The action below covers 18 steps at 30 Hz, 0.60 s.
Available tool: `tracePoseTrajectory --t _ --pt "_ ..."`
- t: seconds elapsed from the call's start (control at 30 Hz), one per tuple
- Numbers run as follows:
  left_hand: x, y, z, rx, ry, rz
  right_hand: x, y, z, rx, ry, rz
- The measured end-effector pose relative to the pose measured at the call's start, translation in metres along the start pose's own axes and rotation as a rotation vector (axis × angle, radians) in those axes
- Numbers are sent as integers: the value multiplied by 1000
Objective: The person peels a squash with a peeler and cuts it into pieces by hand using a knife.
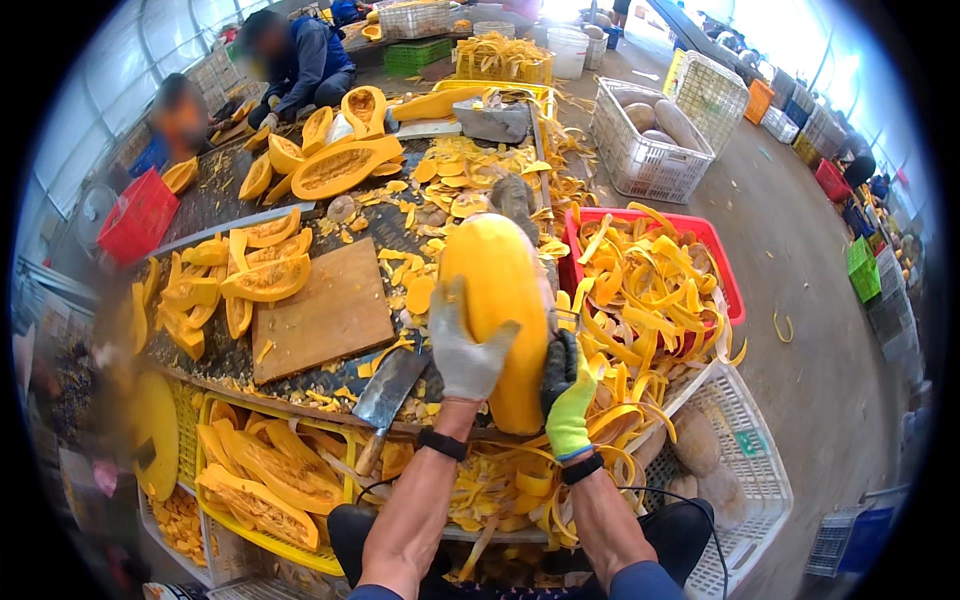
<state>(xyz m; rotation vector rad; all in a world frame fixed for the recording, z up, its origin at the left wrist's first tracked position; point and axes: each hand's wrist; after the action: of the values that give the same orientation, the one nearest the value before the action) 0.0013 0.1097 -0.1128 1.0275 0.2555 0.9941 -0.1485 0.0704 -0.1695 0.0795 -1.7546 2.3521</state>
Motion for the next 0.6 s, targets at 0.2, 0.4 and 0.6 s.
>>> tracePoseTrajectory --t 0.2,0.4,0.6 --pt "-23 44 11 -20 -85 313 20 59 22 -258 -141 199" --pt "-9 -6 15 -24 -67 -30 15 32 60 -499 -388 411" --pt "13 -36 10 360 -171 -752 11 5 23 -200 -262 212"
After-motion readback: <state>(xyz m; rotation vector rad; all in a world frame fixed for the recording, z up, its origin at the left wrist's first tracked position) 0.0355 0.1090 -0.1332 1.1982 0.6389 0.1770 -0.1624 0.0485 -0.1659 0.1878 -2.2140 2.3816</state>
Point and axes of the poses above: each hand's wrist, its own z-axis towards the middle knuckle, its own x-axis out of the back of the hand, y = z × x, and after that the axes turned 6 degrees about -z, right-handed
